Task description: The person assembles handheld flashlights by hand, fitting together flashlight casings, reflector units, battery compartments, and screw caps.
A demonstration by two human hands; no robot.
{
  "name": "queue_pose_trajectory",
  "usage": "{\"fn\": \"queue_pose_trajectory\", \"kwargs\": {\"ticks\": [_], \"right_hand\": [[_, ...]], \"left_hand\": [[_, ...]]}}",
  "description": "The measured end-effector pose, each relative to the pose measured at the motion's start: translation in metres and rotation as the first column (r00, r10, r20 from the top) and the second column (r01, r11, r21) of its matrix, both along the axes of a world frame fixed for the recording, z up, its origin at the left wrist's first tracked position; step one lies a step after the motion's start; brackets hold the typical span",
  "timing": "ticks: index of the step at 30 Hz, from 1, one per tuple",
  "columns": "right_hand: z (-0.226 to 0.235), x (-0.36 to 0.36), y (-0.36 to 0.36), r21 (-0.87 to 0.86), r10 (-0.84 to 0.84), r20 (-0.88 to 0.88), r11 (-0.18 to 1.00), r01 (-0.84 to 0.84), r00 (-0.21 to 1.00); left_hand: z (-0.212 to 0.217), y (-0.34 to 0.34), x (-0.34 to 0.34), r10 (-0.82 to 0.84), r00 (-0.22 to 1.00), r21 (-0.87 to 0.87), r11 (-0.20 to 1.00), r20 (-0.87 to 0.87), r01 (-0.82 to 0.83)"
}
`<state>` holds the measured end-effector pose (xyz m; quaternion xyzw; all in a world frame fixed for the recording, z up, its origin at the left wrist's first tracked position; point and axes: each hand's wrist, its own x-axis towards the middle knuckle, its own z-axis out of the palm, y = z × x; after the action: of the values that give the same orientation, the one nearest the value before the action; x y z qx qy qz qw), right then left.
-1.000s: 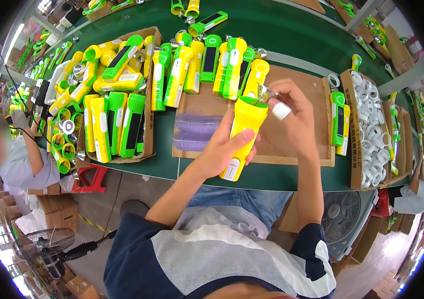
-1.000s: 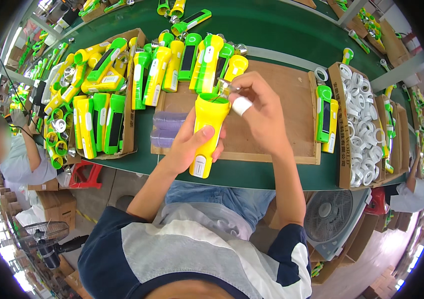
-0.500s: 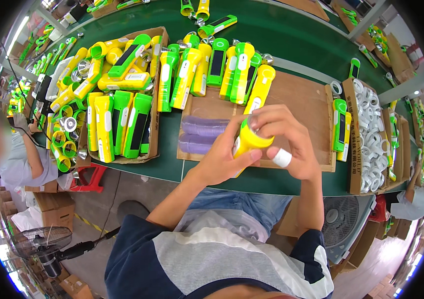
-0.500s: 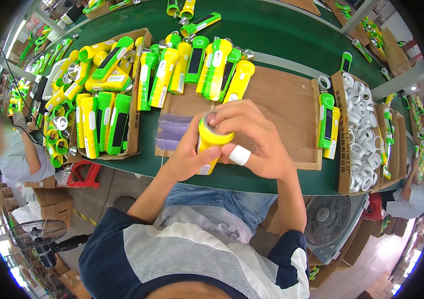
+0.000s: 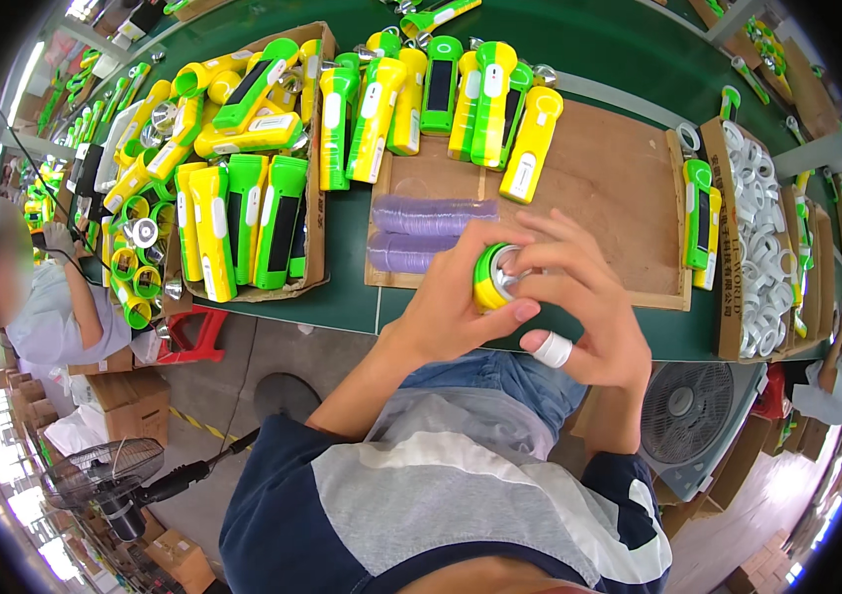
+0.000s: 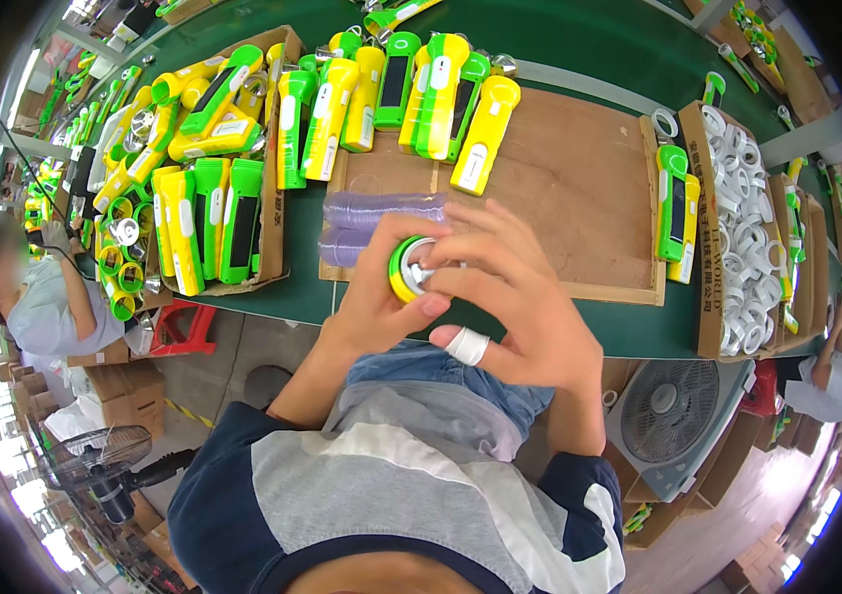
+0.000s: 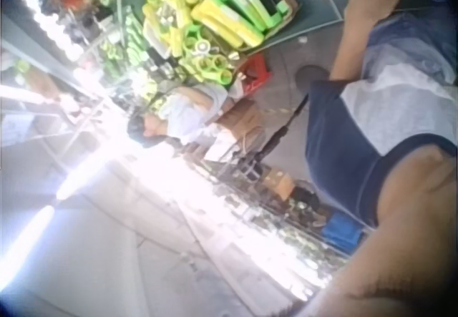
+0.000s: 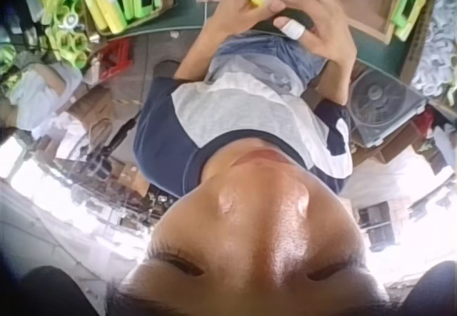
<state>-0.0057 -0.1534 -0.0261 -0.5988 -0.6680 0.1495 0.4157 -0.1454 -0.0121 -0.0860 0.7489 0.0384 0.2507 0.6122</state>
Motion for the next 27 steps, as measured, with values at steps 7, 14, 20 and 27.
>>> {"fn": "queue_pose_trajectory", "kwargs": {"ticks": [7, 14, 20, 27], "right_hand": [[-0.023, -0.016, -0.005, 0.039, -0.01, -0.104, 0.999, 0.014, 0.995], [-0.082, -0.027, 0.016, -0.058, -0.568, -0.458, 0.786, 0.615, 0.683], [-0.105, -0.033, 0.043, -0.163, -0.744, -0.205, 0.667, 0.727, 0.636], [-0.09, -0.038, 0.034, -0.046, -0.777, -0.358, 0.569, 0.821, 0.518]], "left_hand": [[-0.006, -0.001, -0.016, -0.027, 0.996, -0.005, 1.0, 0.082, 0.027], [-0.022, 0.01, -0.034, -0.024, 0.98, 0.089, 0.996, 0.198, 0.006], [-0.014, 0.008, -0.04, 0.115, 0.989, 0.07, 0.99, 0.088, -0.121], [0.002, 0.008, -0.036, 0.129, 0.983, 0.249, 0.964, -0.128, -0.094]]}}
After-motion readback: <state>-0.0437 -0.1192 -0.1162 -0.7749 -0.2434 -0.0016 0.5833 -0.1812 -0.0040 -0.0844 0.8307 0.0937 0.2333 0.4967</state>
